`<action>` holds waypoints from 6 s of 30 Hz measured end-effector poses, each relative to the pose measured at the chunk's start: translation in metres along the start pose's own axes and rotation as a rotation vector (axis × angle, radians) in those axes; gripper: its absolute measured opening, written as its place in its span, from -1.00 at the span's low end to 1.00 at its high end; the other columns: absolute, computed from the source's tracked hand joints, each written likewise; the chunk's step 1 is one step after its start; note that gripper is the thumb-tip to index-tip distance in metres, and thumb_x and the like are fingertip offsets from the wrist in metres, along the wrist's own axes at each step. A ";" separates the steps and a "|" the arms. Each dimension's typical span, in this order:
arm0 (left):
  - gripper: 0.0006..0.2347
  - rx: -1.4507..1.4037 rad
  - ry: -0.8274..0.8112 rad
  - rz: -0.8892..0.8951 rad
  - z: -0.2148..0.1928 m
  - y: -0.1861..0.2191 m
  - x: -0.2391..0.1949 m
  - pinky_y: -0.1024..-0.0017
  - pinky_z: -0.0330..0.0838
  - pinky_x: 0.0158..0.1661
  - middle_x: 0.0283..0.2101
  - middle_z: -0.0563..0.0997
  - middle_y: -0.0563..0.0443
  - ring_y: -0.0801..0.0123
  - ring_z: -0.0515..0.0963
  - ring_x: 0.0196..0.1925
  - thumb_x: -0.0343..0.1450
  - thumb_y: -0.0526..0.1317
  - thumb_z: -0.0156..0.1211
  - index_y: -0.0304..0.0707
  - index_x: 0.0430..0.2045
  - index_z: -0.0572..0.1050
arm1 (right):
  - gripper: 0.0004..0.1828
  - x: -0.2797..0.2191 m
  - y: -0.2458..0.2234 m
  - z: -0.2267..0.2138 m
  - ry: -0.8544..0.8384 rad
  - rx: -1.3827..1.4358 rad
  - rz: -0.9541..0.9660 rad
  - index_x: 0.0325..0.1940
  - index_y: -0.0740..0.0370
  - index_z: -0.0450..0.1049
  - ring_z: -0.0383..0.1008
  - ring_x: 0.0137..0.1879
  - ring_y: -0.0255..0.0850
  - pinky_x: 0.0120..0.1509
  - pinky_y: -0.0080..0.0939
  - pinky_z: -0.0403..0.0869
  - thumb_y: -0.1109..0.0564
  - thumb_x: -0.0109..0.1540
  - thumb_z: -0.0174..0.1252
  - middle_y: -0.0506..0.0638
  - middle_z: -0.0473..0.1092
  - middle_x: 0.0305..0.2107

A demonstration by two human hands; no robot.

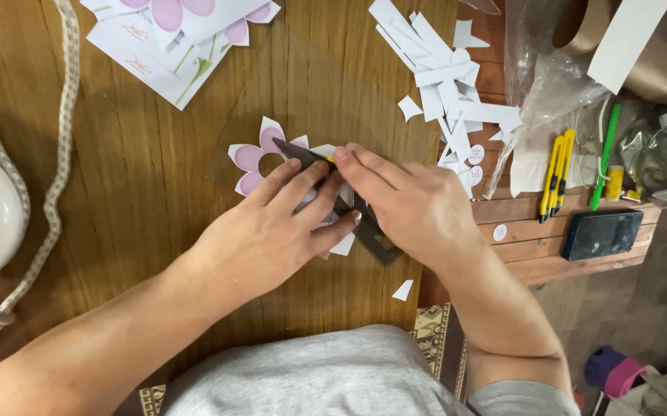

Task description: Cutting out printed flower designs and cards from paper sheets using a utility knife and a ruler.

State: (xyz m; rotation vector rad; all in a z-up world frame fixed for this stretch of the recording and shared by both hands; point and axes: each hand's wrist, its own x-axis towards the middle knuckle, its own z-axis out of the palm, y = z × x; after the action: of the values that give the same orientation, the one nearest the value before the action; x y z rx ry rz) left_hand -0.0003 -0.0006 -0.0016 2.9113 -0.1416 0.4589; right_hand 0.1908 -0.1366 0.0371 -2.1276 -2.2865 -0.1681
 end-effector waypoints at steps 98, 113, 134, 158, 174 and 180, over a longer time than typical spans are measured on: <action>-0.44 0.075 -0.084 -0.103 0.009 0.022 -0.011 0.06 0.24 0.37 0.39 0.33 -0.15 0.02 0.37 0.38 0.39 0.03 0.19 -0.02 0.33 0.33 | -0.78 -0.049 0.003 0.019 0.267 0.413 0.548 0.01 0.32 0.63 0.56 0.16 -0.19 0.33 -0.25 0.53 0.24 0.29 0.37 0.10 0.53 0.07; -0.49 0.053 -0.091 -0.112 0.008 0.019 -0.009 0.00 0.26 0.36 0.43 0.27 -0.18 -0.06 0.28 0.43 0.45 -0.06 0.12 -0.05 0.36 0.31 | -0.79 -0.047 0.004 0.032 0.361 0.462 0.546 -0.05 0.42 0.63 0.60 0.05 -0.11 0.24 -0.22 0.60 0.46 0.23 0.39 0.20 0.53 0.00; -0.44 0.065 -0.124 -0.142 0.011 0.022 -0.010 0.06 0.19 0.39 0.44 0.29 -0.16 0.03 0.29 0.43 0.42 0.03 0.12 0.03 0.38 0.29 | -0.83 -0.048 0.004 0.037 0.387 0.443 0.552 -0.08 0.43 0.61 0.60 0.04 -0.06 0.28 -0.13 0.59 0.39 0.25 0.40 0.25 0.53 -0.03; -0.28 0.089 -0.073 -0.144 0.024 0.024 -0.012 0.01 0.21 0.37 0.36 0.38 0.06 0.04 0.28 0.41 0.28 0.20 0.24 0.00 0.38 0.30 | -0.47 0.037 0.017 0.011 -0.138 0.044 -0.187 0.30 -0.03 0.42 0.48 -0.40 -0.12 -0.55 -0.08 0.40 0.19 0.23 0.24 -0.14 0.45 -0.04; -0.34 0.139 -0.100 -0.100 0.015 0.021 -0.011 0.05 0.28 0.33 0.40 0.36 0.12 0.12 0.28 0.42 0.34 0.20 0.15 0.01 0.36 0.31 | -0.30 -0.037 0.091 -0.039 -0.208 -0.333 -0.276 0.25 -0.17 0.53 0.30 -0.51 -0.35 -0.58 -0.37 0.23 0.35 0.08 0.34 -0.33 0.41 -0.29; -0.31 0.153 -0.069 -0.090 0.017 0.021 -0.011 0.05 0.29 0.31 0.40 0.39 0.11 0.10 0.35 0.39 0.28 0.21 0.23 0.03 0.35 0.34 | -0.48 -0.018 0.052 -0.005 -0.394 0.250 0.235 0.49 -0.37 0.21 0.42 -0.57 -0.34 -0.61 -0.32 0.32 -0.10 0.43 0.06 -0.34 0.60 -0.30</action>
State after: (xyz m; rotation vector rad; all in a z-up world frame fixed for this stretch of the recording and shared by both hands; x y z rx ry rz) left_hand -0.0086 -0.0239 -0.0175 3.0690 0.0157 0.3699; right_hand 0.2432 -0.1509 0.0440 -2.4327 -2.0554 0.5556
